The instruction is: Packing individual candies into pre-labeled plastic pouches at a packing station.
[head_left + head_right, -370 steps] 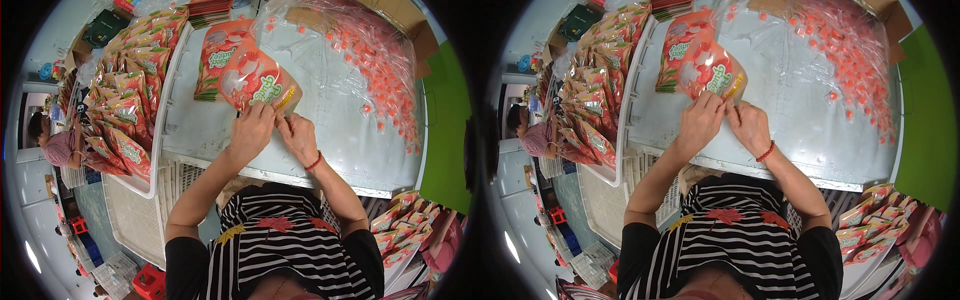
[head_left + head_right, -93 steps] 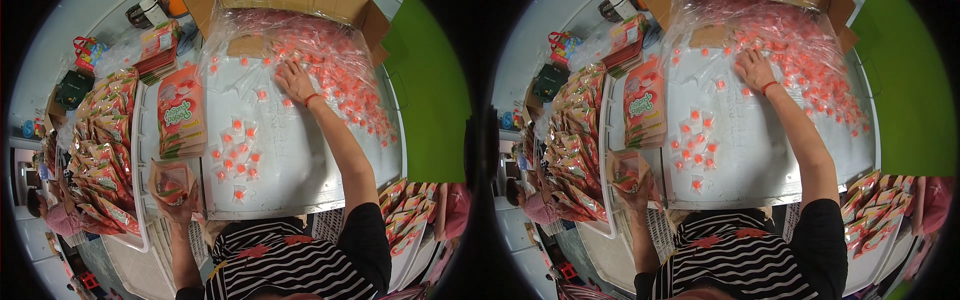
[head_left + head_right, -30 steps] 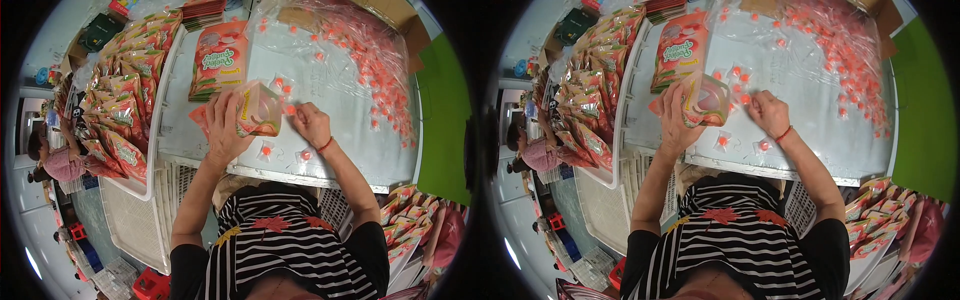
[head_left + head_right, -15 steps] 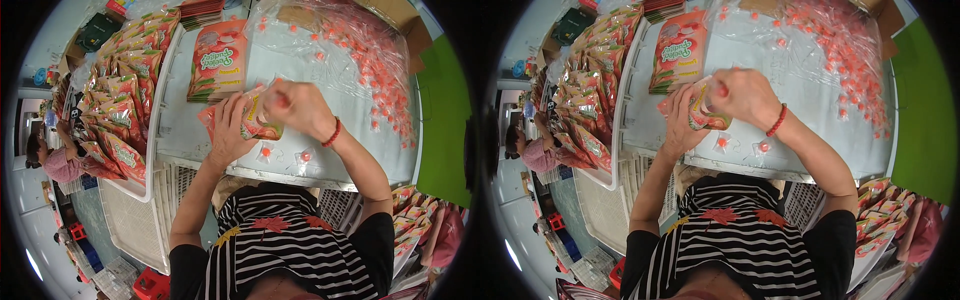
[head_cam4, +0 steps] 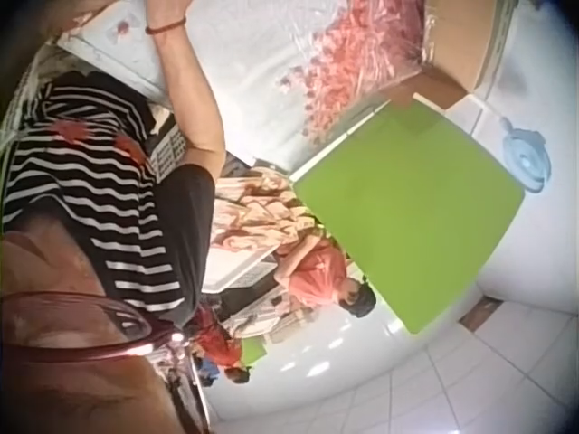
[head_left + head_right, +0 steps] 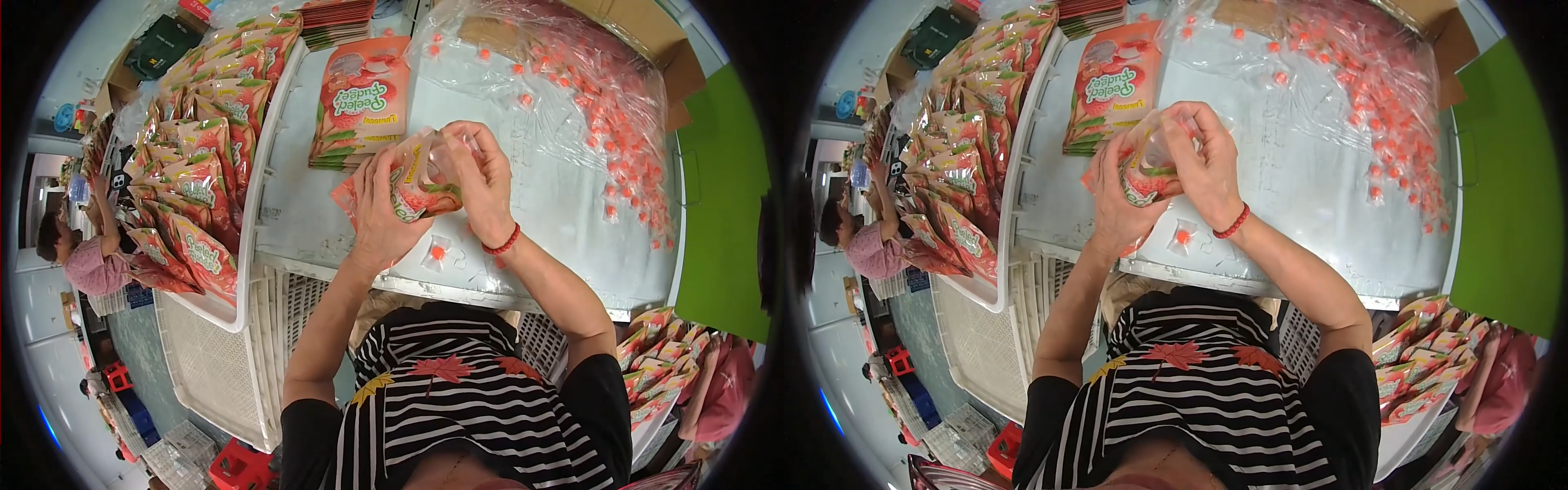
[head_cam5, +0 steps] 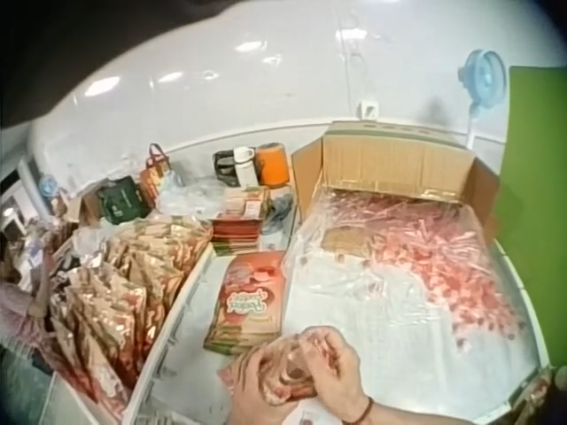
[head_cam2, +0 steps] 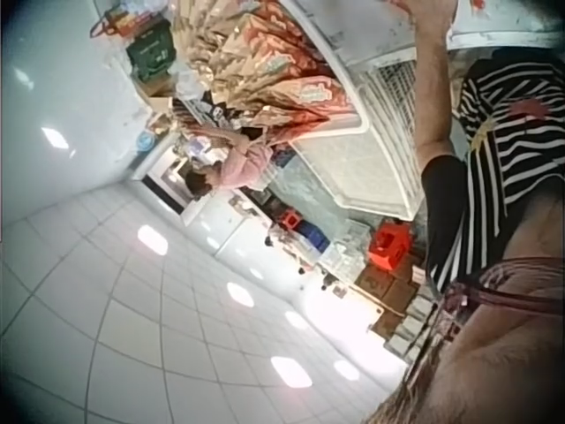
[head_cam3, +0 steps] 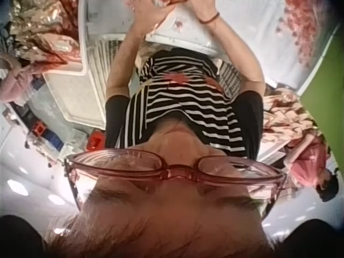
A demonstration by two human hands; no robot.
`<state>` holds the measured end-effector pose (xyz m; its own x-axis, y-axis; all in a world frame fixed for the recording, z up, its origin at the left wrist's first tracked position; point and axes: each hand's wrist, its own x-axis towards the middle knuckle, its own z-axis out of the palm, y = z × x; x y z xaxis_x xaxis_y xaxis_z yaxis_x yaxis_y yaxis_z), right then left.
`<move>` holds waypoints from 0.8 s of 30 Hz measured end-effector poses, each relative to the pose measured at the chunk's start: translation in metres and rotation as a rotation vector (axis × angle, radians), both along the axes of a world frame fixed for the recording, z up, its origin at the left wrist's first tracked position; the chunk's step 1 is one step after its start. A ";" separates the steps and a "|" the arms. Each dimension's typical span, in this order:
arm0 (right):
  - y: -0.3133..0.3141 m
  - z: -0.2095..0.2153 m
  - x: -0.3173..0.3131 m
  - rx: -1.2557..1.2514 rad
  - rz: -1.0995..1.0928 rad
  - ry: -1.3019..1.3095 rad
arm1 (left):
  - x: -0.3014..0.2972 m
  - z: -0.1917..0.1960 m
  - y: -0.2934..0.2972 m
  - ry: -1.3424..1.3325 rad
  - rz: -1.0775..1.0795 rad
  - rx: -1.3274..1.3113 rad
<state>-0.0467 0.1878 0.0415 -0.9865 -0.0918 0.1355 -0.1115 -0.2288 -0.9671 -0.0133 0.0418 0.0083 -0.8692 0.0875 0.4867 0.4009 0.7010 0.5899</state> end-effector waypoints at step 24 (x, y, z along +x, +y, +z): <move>0.010 -0.085 0.054 1.227 0.157 0.618 | 0.021 -0.001 -0.061 0.055 0.220 0.237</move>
